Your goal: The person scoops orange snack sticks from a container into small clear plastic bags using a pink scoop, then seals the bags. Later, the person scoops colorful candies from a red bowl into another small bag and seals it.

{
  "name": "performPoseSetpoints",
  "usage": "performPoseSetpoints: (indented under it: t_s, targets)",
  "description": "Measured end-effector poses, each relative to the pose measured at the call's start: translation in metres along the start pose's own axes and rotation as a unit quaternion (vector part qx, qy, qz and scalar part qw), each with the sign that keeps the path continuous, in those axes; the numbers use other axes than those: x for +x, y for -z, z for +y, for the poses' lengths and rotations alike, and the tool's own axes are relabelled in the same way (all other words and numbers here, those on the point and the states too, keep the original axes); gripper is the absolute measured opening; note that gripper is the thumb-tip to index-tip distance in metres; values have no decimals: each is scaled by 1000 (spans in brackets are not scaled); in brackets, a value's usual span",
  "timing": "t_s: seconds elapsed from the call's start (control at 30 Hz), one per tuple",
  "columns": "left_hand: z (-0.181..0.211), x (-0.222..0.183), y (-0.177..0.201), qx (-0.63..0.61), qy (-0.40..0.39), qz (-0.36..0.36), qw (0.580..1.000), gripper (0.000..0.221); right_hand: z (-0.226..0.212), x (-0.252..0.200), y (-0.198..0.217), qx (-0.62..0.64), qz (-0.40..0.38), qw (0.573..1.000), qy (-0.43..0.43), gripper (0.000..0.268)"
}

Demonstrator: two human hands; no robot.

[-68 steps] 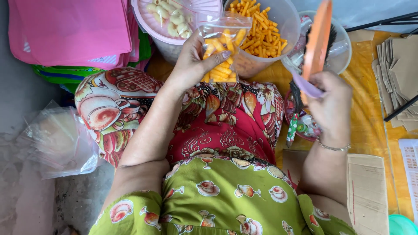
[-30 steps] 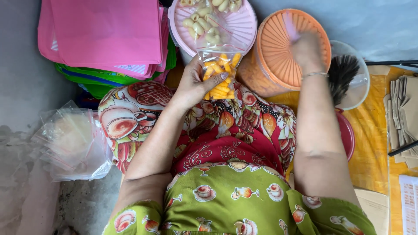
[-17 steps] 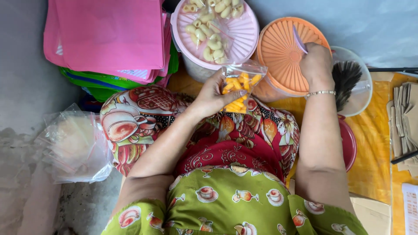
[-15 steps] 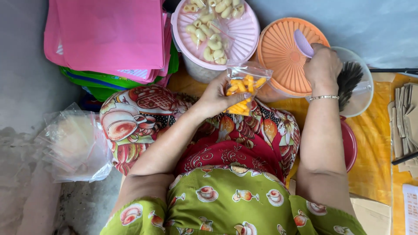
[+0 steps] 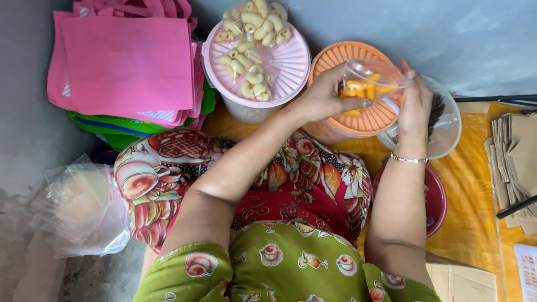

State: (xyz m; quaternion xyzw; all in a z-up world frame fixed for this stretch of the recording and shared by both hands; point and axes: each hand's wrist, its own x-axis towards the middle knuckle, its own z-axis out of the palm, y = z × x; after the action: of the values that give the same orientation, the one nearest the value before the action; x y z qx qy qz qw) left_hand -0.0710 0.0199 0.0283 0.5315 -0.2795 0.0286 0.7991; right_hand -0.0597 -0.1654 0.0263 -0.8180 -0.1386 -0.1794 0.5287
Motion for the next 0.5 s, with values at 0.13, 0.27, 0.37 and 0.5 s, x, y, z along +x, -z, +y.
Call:
performPoseSetpoints:
  t_s: [0.13,0.27,0.37,0.5]
  targets:
    - [-13,28,-7,111,-14,-21,994,57,-17,-3,12,131,-11,991,34,49]
    - [-49,30,12,169,50,-25,984,68,0,-8,-4,177,-20,981,-77,57]
    - [-67,23,17,159,101,-25,982,64,28,-16,-6,225,-36,972,-49,61]
    - [-79,27,10,131,112,-4,985,57,35,-10,-12,270,-6,961,-58,45]
